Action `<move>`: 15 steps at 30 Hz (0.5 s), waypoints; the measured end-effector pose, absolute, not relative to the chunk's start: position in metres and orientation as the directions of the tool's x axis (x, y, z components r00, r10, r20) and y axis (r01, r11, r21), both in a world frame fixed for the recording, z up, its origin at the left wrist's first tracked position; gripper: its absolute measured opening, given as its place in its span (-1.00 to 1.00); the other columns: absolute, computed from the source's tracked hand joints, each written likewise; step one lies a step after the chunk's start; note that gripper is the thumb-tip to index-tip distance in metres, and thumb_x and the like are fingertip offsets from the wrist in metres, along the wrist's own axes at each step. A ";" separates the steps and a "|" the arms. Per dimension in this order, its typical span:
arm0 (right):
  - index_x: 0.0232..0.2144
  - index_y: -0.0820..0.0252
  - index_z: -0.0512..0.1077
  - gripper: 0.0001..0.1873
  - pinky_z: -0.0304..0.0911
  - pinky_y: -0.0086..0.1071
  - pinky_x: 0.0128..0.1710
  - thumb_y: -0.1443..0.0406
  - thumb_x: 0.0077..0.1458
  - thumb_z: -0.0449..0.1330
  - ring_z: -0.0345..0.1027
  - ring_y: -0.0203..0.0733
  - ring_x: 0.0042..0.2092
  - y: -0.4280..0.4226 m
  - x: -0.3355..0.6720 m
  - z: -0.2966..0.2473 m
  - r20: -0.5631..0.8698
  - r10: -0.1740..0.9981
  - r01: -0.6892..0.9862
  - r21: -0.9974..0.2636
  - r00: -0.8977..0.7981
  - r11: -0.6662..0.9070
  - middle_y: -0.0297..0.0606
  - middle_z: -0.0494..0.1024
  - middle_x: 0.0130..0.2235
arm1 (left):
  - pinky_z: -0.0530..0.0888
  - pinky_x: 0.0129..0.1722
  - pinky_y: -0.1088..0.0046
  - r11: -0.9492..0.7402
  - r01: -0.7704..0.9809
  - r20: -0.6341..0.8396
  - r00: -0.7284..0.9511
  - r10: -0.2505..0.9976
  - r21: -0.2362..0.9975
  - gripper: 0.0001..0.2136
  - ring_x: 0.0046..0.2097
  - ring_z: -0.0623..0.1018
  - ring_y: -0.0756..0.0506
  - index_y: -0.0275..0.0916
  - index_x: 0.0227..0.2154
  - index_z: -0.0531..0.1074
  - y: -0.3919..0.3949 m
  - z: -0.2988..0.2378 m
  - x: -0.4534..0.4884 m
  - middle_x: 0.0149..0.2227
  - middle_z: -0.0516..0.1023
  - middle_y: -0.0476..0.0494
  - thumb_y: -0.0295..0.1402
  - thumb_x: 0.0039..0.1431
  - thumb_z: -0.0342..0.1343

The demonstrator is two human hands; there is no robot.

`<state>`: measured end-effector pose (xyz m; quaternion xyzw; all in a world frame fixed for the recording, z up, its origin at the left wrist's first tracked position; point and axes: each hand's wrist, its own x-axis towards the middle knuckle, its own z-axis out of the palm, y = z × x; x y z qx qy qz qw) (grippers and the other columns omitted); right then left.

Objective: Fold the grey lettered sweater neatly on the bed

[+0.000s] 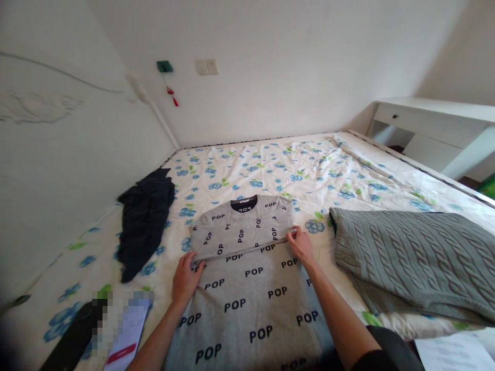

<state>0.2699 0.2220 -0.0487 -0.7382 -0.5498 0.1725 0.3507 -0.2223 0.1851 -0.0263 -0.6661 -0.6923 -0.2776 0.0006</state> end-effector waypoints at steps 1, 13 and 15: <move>0.16 0.20 0.58 -0.57 0.38 -0.26 -0.05 0.11 0.38 0.24 0.63 0.01 -0.08 0.227 0.271 -0.049 0.097 0.923 0.630 -0.756 0.373 -0.175 -0.11 0.78 -0.16 | 0.49 0.40 0.03 -0.026 0.927 0.379 -0.127 0.916 0.373 -0.61 0.32 0.55 -0.37 -0.18 0.16 0.53 0.183 -0.024 -0.220 0.23 0.60 -0.40 -0.12 0.43 0.09; -0.08 0.19 0.61 -0.69 0.40 -0.22 -0.07 0.17 0.27 0.18 0.60 0.05 -0.14 0.242 0.298 -0.054 0.162 0.873 0.544 -0.829 0.460 -0.132 -0.03 0.76 -0.17 | 0.55 0.01 0.25 0.010 0.889 0.265 -0.147 0.953 0.457 -0.94 -0.11 0.64 -0.25 -0.07 -0.26 0.47 0.193 -0.012 -0.228 -0.22 0.63 -0.14 -0.30 0.22 0.14; -0.07 0.20 0.62 -0.71 0.37 -0.23 -0.04 0.24 0.30 0.16 0.58 0.04 -0.12 0.243 0.305 -0.054 0.175 0.889 0.626 -0.765 0.423 -0.147 -0.03 0.75 -0.15 | 0.53 -0.02 0.27 -0.019 0.910 0.254 -0.095 0.963 0.414 -0.95 -0.14 0.63 -0.23 -0.07 -0.29 0.45 0.195 -0.009 -0.228 -0.24 0.63 -0.12 -0.30 0.18 0.14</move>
